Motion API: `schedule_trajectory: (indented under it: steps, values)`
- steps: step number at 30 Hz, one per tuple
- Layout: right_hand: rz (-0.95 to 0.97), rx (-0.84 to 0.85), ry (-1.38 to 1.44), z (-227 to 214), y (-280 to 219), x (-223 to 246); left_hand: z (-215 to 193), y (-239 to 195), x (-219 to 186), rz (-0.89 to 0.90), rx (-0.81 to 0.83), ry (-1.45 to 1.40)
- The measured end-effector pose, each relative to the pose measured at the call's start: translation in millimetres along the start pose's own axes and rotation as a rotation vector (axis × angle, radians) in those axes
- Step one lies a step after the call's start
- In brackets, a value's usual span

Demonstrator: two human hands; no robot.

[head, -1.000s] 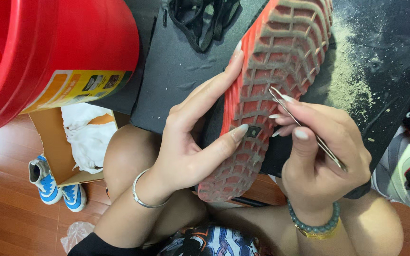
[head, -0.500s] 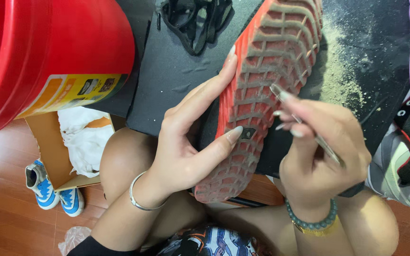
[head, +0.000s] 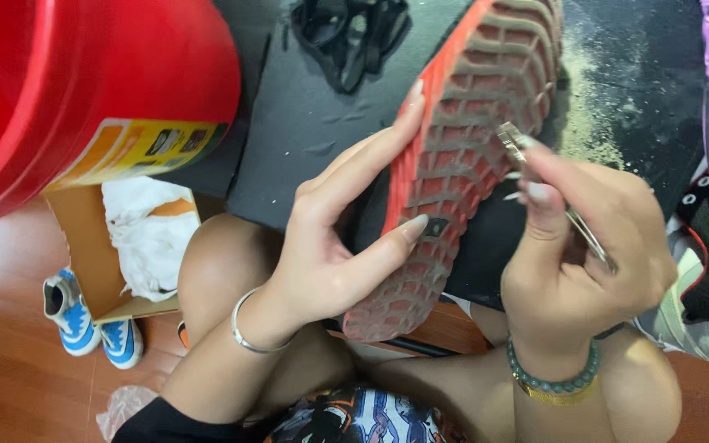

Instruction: The person scrubs the sole of a black and red sneaker using a toothbrush and a metal tool to remove dirt and debris. They alternate between brushing the tread and using the metal tool to pick out particles from the grooves.

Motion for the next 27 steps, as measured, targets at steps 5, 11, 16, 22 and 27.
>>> schedule_trajectory:
  steps: [5, 11, 16, 22, 27]
  values:
    - [-0.040, 0.010, -0.086, -5, -3, 2, 0, 2, -1, 0.007, 0.004, -0.025]
    - [0.004, -0.036, -0.283, -48, -16, -23, -1, 9, -2, -0.053, -0.021, -0.273]
    - [0.147, -0.041, -0.232, -81, -17, -65, -4, 5, 3, -0.069, -0.033, -0.460]
    - [0.138, -0.032, -0.248, -80, 6, -80, -14, 1, 12, -0.111, -0.094, -0.590]
    - [-0.043, -0.039, -0.540, -67, 21, -96, -27, -1, 11, -0.121, -0.125, -0.768]
Point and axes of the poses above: each hand's wrist, its own y-axis towards the middle knuckle, its own z-axis out of the palm, x = y × z, the point moved 7 cm from there along y, towards the middle knuckle, and after that the axes turned 2 degrees about -y, right-handed, at the moved point
